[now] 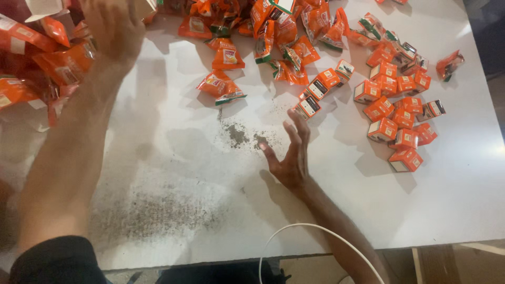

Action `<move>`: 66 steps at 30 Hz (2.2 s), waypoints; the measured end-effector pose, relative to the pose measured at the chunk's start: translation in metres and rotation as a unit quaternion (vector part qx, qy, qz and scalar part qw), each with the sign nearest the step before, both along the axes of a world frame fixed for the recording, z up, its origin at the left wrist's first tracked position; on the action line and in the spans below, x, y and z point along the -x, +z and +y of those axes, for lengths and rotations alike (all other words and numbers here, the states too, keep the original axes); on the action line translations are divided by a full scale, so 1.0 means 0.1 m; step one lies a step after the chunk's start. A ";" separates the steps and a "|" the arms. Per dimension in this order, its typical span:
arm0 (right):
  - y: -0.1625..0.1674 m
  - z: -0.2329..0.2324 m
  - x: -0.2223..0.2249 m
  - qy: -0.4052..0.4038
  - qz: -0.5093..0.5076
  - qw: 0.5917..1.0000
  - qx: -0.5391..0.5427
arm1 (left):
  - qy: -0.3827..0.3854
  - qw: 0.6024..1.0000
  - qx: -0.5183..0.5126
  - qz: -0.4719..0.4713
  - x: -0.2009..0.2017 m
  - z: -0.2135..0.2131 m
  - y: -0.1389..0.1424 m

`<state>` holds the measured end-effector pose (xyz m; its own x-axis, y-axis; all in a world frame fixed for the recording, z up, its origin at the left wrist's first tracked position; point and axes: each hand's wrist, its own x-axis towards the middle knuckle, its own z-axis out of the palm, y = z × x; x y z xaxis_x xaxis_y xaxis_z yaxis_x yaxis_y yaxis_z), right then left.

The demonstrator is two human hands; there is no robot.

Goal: The person picks sealed plastic blister packs of small orange boxes from a pile on the table, tears the plastic open by hand, removes the folded cardboard box, folds and closes the box flaps, and sets the finished box on a growing pile to the side. Discarded plastic wrappers and empty cartons accumulate on the table.

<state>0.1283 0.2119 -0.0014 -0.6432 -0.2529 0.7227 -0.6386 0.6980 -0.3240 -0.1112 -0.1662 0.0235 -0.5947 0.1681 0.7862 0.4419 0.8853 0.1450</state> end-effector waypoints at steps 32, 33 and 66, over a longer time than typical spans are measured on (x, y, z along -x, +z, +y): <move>-0.15 -0.03 -0.03 -0.009 -0.258 0.963 0.075 | -0.432 0.883 -0.164 0.076 -2.26 1.51 -0.14; -0.15 -0.04 -0.03 -0.022 -0.272 0.960 0.071 | -0.437 0.886 -0.138 0.072 -2.27 1.55 -0.16; -0.19 -0.11 -0.01 0.044 -0.230 0.972 0.027 | -0.200 0.858 -0.356 -0.311 -2.32 1.77 -0.32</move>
<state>0.1294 0.2008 -0.0205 -0.8789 -0.2920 0.3771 -0.4741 0.6216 -0.6236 0.1209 0.0107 -0.0085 -0.9435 0.0644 0.3252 0.3302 0.2695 0.9046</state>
